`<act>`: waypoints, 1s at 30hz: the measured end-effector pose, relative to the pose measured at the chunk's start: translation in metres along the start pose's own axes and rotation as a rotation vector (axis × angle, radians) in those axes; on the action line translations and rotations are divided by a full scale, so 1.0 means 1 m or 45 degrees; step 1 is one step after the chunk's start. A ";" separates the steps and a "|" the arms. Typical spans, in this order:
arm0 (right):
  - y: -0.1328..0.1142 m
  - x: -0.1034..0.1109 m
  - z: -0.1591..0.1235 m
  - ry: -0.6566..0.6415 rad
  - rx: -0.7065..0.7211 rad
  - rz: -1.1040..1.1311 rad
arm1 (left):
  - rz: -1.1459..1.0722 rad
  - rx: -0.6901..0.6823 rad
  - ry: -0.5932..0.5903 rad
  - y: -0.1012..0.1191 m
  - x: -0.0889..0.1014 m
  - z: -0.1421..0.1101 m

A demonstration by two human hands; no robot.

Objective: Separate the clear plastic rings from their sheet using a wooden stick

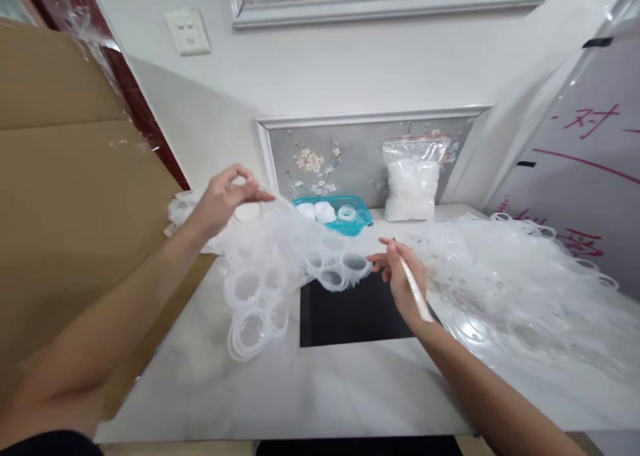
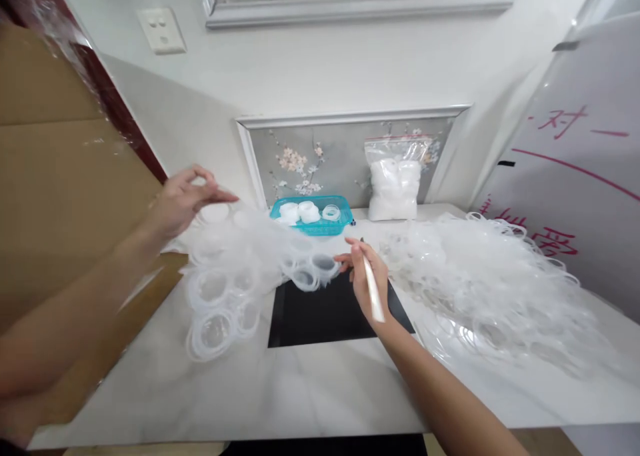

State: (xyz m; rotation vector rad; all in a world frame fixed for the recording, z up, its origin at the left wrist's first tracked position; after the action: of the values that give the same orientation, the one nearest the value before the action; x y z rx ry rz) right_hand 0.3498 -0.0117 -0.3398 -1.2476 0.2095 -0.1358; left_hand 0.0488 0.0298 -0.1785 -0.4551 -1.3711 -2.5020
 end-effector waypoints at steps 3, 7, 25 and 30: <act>0.022 -0.005 0.005 -0.250 -0.115 -0.201 | 0.166 0.390 -0.187 -0.033 -0.017 -0.031; 0.040 -0.016 0.000 -0.418 -0.150 -0.297 | 0.319 0.540 -0.286 -0.052 -0.037 -0.069; -0.001 -0.041 -0.059 -0.834 -0.653 0.440 | -0.237 0.848 -0.701 -0.016 -0.118 -0.132; 0.002 -0.038 -0.059 -0.917 -0.674 0.578 | -0.057 0.745 -0.549 -0.012 -0.120 -0.136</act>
State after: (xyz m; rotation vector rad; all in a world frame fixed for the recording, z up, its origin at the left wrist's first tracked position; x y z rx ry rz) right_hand 0.2997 -0.0575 -0.3562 -1.6551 -0.1138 0.7989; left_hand 0.1339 -0.0712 -0.3036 -0.8578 -2.1871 -1.9495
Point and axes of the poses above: each hand's wrist, its own z-axis towards the middle knuckle, its own x-axis out of the back of the hand, y = z × x, the point moved 2 cm from there along z, towards the middle knuckle, and after that the axes turned 2 degrees about -x, right-handed, at the moved point
